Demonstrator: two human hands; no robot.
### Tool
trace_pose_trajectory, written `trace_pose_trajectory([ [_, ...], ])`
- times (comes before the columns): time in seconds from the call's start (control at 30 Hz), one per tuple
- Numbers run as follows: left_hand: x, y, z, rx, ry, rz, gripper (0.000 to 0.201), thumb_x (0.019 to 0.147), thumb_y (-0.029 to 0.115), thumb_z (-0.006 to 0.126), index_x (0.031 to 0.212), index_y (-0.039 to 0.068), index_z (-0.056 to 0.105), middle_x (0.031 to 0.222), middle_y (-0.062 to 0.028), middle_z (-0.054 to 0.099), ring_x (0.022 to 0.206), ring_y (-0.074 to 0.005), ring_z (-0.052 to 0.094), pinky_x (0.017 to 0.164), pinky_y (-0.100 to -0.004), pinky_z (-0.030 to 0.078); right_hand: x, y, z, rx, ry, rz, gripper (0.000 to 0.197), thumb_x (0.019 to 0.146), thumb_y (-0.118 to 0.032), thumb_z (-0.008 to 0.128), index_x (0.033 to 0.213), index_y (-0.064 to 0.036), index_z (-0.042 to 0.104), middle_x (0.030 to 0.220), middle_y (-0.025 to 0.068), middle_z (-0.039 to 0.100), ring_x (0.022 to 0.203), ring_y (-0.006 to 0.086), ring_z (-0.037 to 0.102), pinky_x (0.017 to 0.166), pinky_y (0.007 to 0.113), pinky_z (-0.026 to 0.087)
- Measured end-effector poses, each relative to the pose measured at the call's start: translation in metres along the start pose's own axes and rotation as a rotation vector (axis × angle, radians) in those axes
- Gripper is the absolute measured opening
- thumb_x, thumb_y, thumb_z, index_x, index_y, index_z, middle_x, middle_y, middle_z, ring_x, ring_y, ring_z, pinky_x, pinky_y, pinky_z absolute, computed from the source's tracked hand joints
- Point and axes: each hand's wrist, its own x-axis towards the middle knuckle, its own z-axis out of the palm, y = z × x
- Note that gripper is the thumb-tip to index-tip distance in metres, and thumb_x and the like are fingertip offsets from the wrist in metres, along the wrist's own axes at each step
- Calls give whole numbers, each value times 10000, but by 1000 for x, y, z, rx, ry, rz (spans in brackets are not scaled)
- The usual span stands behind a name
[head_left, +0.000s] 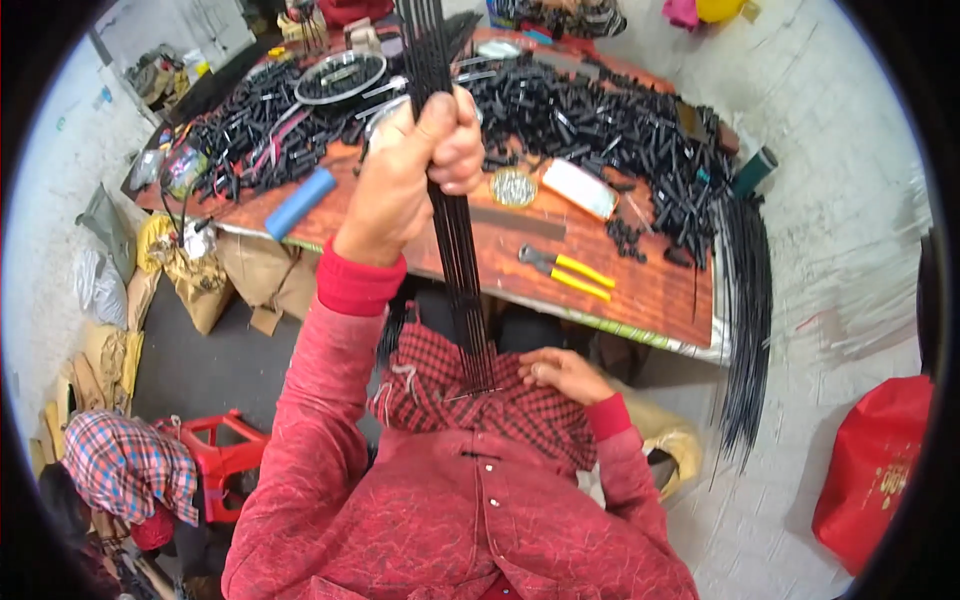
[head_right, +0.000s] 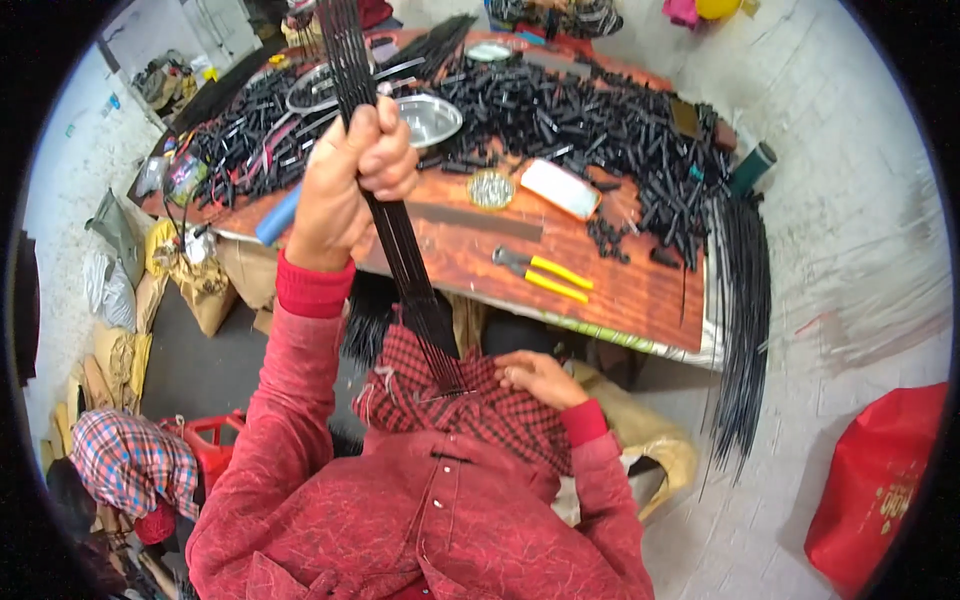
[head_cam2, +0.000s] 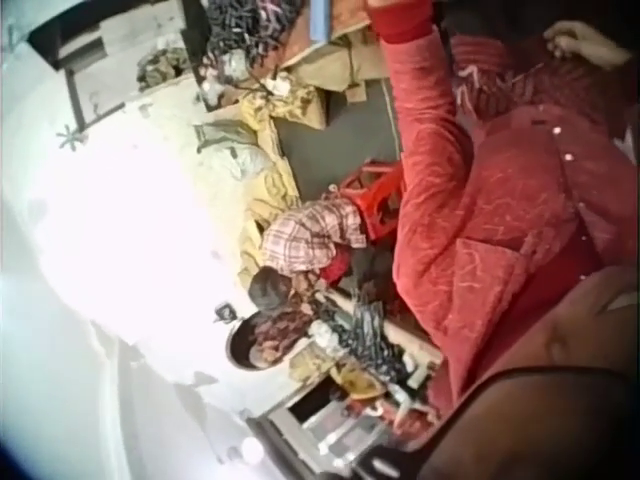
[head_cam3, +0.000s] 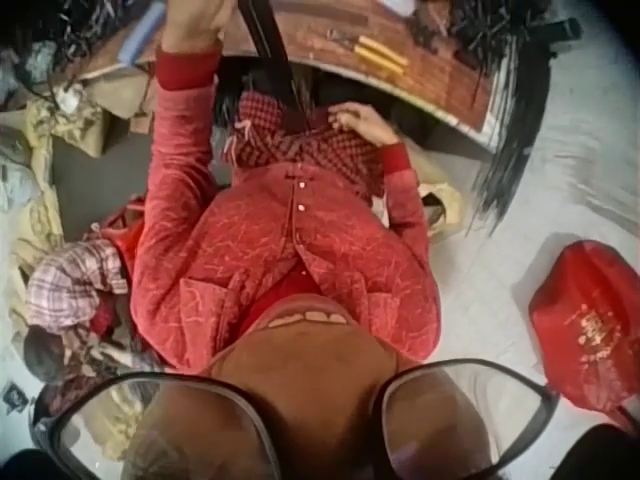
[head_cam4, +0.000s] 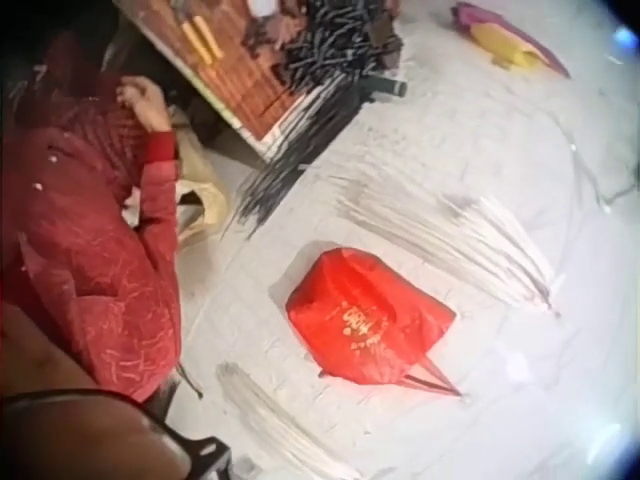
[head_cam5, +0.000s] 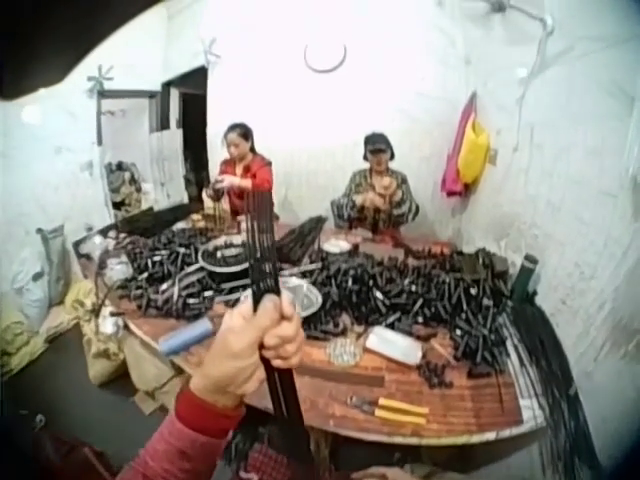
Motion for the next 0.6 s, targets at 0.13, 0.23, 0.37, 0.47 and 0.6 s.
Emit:
trace_pose_trajectory([
  [0.13, -11, -36, 9, 118, 122, -109, 264, 1036, 342, 550, 1015, 80, 528, 692, 62, 393, 580, -41, 352, 519, -206, 304, 9, 3, 3, -37, -3, 5, 351, 1006, -129, 544, 1311, 43, 568, 1139, 116, 674, 1003, 159, 637, 903, 291, 511],
  [0.23, -41, -95, -13, 60, 98, -240, 270, 1031, 354, 559, 997, 88, 529, 689, 63, 388, 583, -42, 345, 520, -208, 289, 14, -7, -1, -66, 26, -47, 352, 1000, -120, 524, 1302, 57, 564, 1123, 121, 673, 981, 160, 633, 893, 306, 511],
  [0.37, -41, -103, -16, 45, 81, -201, 269, 1034, 351, 554, 984, 88, 525, 690, 61, 381, 584, -44, 331, 527, -213, 282, 11, -78, 9, -141, 191, -260, 329, 1001, -156, 535, 1252, 48, 597, 1063, 84, 677, 952, 151, 634, 859, 291, 513],
  [0.47, -40, -106, -13, 32, 73, -215, 276, 1035, 350, 553, 988, 80, 524, 687, 64, 374, 584, -42, 324, 530, -213, 280, 15, -132, 13, -194, 251, -431, 351, 1011, -210, 548, 1251, 42, 595, 1116, 89, 666, 980, 149, 632, 890, 295, 509],
  [0.6, -49, -102, -10, 62, 103, -205, 266, 1044, 335, 539, 996, 73, 546, 690, 45, 436, 603, -52, 389, 553, -218, 337, 26, -184, 36, -68, 190, -620, 441, 1004, -250, 597, 1340, 24, 520, 1184, 78, 627, 1036, 150, 610, 940, 302, 492],
])
